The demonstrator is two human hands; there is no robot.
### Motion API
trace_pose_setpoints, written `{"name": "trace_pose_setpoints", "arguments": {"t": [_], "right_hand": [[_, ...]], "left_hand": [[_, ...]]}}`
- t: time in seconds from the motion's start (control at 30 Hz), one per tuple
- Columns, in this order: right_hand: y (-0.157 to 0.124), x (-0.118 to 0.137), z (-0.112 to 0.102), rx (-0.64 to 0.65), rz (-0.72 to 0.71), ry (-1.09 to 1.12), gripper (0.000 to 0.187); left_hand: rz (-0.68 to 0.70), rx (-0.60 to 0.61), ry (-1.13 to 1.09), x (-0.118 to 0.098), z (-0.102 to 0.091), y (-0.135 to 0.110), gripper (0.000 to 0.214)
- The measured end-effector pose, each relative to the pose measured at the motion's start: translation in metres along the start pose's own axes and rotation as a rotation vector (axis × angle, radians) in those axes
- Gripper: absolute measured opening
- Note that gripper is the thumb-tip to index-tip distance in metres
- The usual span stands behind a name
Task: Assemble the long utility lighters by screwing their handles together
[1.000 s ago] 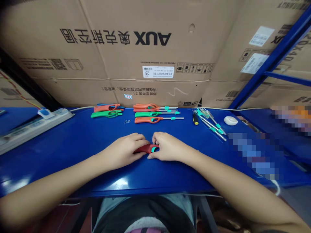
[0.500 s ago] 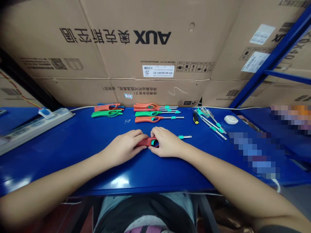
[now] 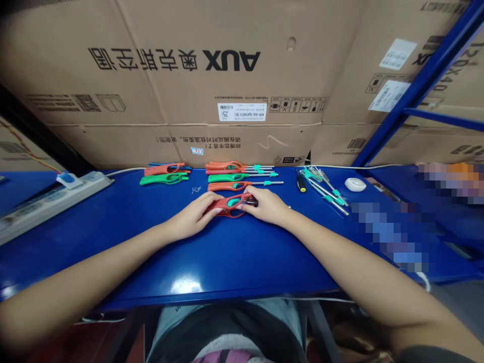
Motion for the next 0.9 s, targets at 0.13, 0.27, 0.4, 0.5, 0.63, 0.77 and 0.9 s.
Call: {"name": "trace_pose_setpoints", "arguments": {"t": [0.13,0.27,0.4,0.5,0.63,0.77,0.9], "right_hand": [[0.001,0.002,-0.004,-0.042,-0.035,0.040,0.024],[-0.001,0.015,0.001,0.016,-0.137,-0.094,0.024],[-0.006,0.022,0.005,0.045,-0.175,-0.247,0.024],[-0.008,0.025,0.005,0.053,-0.153,-0.293,0.024],[-0.009,0.030,0.005,0.076,-0.124,-0.329,0.024],[-0.011,0.040,0.007,0.092,-0.198,-0.364,0.024],[-0.015,0.052,0.001,0.045,-0.310,-0.317,0.025]], "left_hand": [[-0.053,-0.080,-0.096,0.004,-0.008,-0.001,0.030],[-0.128,-0.153,-0.265,0.013,-0.010,-0.001,0.032],[-0.219,-0.293,-0.499,0.030,-0.016,-0.002,0.035],[-0.272,-0.361,-0.452,0.038,-0.023,-0.006,0.026],[-0.293,-0.264,-0.249,0.031,-0.022,-0.008,0.033],[-0.183,-0.140,-0.090,0.011,-0.016,-0.004,0.030],[-0.090,-0.056,-0.069,0.004,-0.008,0.000,0.023]]}}
Point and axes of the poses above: each hand's wrist, its own y-axis towards the middle knuckle, its own z-axis out of the palm, x = y × z, the point moved 10 cm from there along y, towards the middle knuckle, and after that the axes turned 3 degrees about y, right-handed, at the moved point
